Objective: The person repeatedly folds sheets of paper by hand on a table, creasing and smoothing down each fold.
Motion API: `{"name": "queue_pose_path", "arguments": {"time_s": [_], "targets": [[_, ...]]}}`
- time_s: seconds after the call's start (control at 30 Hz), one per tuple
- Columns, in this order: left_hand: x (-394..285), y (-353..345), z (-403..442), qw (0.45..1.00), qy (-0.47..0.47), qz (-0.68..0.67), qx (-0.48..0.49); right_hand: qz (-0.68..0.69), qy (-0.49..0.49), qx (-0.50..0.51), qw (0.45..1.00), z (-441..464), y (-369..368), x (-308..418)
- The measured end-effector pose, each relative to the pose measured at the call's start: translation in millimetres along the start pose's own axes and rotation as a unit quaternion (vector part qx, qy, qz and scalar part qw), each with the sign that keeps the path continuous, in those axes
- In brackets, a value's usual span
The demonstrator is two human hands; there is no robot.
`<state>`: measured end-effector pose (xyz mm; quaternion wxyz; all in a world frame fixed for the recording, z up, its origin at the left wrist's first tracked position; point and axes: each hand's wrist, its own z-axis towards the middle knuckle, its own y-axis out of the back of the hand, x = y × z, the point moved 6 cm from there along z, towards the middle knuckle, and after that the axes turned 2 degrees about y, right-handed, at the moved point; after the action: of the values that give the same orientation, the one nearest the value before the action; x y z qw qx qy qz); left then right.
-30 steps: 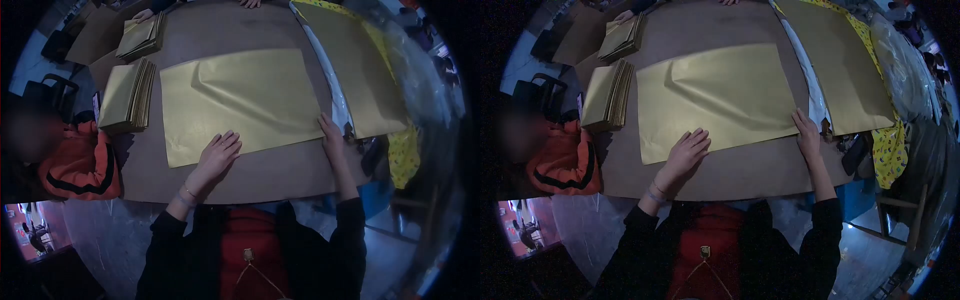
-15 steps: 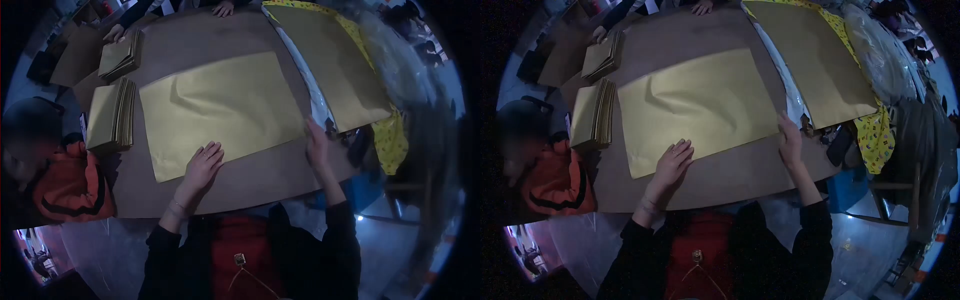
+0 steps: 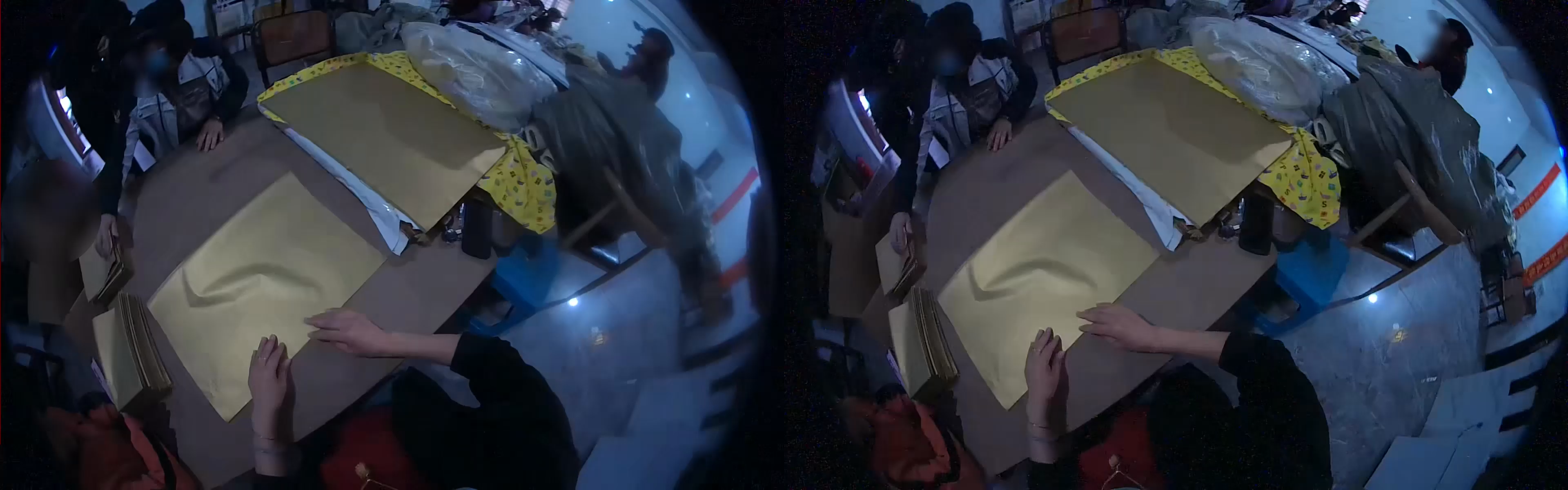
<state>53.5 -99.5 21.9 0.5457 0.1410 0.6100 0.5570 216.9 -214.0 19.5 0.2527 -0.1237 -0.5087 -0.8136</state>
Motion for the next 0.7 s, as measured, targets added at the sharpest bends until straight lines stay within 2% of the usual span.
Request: {"name": "queue_pose_path", "arguments": {"time_s": [0.07, 0.17, 0.23, 0.27, 0.3, 0.37, 0.43, 0.5, 0.6, 0.67, 0.7], "targets": [[-3, -1, 1, 1.0, 0.005, -0.002, 0.008, 0.036, -0.011, -0.005, 0.999, 11, -15, 9], [0, -4, 3, 0.999, 0.039, -0.021, 0.022, 0.082, -0.108, 0.062, 0.989, 29, -41, 18], [3, -8, 3, 0.997, 0.047, -0.055, -0.006, 0.08, -0.092, 0.072, 0.99, 38, -54, 21], [9, -9, 1, 0.999, 0.032, -0.02, 0.013, 0.08, -0.076, 0.082, 0.991, 42, -61, 24], [12, -8, 1, 0.999, 0.047, -0.015, 0.011, -0.021, -0.058, 0.08, 0.995, 42, -66, 24], [5, -7, 4, 0.999, 0.034, -0.028, 0.014, -0.084, -0.023, 0.087, 0.992, 36, -58, 12], [6, -3, 0, 0.998, 0.031, -0.061, -0.009, -0.163, -0.092, 0.106, 0.977, 34, -36, -9], [3, -1, 1, 0.998, 0.034, -0.05, -0.014, -0.187, -0.171, 0.095, 0.963, 28, -11, -54], [-2, 2, 0, 0.996, 0.064, -0.053, -0.016, -0.26, -0.198, -0.02, 0.945, 14, 21, -130], [1, 0, 1, 0.998, 0.05, -0.047, 0.0, -0.279, -0.306, 0.011, 0.91, 21, 38, -140], [3, 3, -1, 0.997, 0.06, -0.043, -0.005, -0.318, -0.303, 0.066, 0.896, 29, 30, -130]]}}
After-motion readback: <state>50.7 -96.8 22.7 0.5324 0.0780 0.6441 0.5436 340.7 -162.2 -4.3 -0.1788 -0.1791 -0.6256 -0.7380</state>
